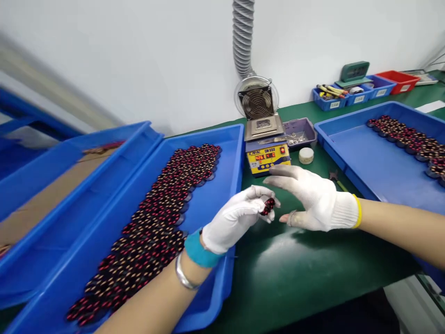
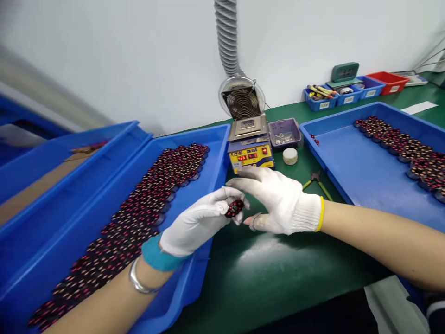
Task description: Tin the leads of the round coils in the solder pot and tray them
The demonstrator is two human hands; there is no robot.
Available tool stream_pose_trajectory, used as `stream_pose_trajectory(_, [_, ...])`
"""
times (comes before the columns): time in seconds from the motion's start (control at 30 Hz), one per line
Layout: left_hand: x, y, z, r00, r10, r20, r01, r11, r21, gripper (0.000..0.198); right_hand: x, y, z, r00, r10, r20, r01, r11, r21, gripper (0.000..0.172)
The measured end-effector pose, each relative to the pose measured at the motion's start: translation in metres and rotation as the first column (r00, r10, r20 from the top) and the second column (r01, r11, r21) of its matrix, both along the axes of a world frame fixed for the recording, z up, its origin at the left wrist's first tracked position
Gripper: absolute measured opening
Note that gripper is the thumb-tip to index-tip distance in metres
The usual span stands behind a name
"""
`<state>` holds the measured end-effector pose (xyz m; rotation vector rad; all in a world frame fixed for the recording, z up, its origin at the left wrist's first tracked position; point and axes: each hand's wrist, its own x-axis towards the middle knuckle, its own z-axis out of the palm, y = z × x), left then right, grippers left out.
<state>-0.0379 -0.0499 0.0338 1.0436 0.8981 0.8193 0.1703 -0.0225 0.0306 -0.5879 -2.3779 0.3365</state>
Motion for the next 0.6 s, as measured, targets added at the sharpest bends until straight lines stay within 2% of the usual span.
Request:
stream_pose_trajectory(0.1, [0.011, 0.004, -0.01, 0.998, -0.035, 0.053, 0.037, 0.999, -0.039, 0.028, -0.001, 0.001, 0.001, 0.994, 0.002, 0.106, -0.003, 1.0, 0.004, 0.052])
stream_pose_trajectory(0.17, [0.011, 0.004, -0.012, 0.996, -0.052, 0.067, 0.054, 0.998, -0.037, 0.042, -0.002, 0.001, 0.002, 0.987, -0.008, 0.161, 0.012, 1.0, -0.023, 0.043])
stream_pose_trajectory(0.3, [0.007, 0.0, -0.008, 0.996, -0.055, 0.063, 0.06, 0.995, -0.079, 0.068, 0.001, 0.003, 0.002, 0.977, -0.042, 0.211, 0.059, 0.995, -0.075, 0.012])
stream_pose_trajectory(0.37, [0.006, 0.0, -0.007, 0.997, -0.024, 0.067, 0.031, 0.993, -0.112, 0.075, 0.004, 0.003, 0.003, 0.977, -0.086, 0.197, 0.114, 0.984, -0.134, 0.017])
stream_pose_trajectory(0.43, [0.006, 0.0, -0.008, 0.997, -0.024, 0.074, 0.035, 0.989, -0.144, 0.078, 0.004, 0.001, 0.004, 0.977, -0.144, 0.157, 0.179, 0.955, -0.235, 0.015])
stream_pose_trajectory(0.47, [0.007, 0.001, -0.01, 0.996, -0.033, 0.079, 0.045, 0.987, -0.153, 0.079, 0.004, -0.001, 0.004, 0.978, -0.153, 0.142, 0.189, 0.935, -0.298, 0.023])
stream_pose_trajectory(0.53, [0.008, 0.001, -0.013, 0.996, -0.056, 0.073, 0.068, 0.983, -0.172, 0.08, 0.002, -0.003, 0.004, 0.988, -0.096, 0.125, 0.141, 0.896, -0.421, 0.044])
stream_pose_trajectory(0.6, [0.009, 0.001, -0.015, 0.995, -0.083, 0.054, 0.092, 0.979, -0.18, 0.08, 0.001, -0.005, 0.004, 0.992, 0.003, 0.125, 0.062, 0.856, -0.513, 0.046])
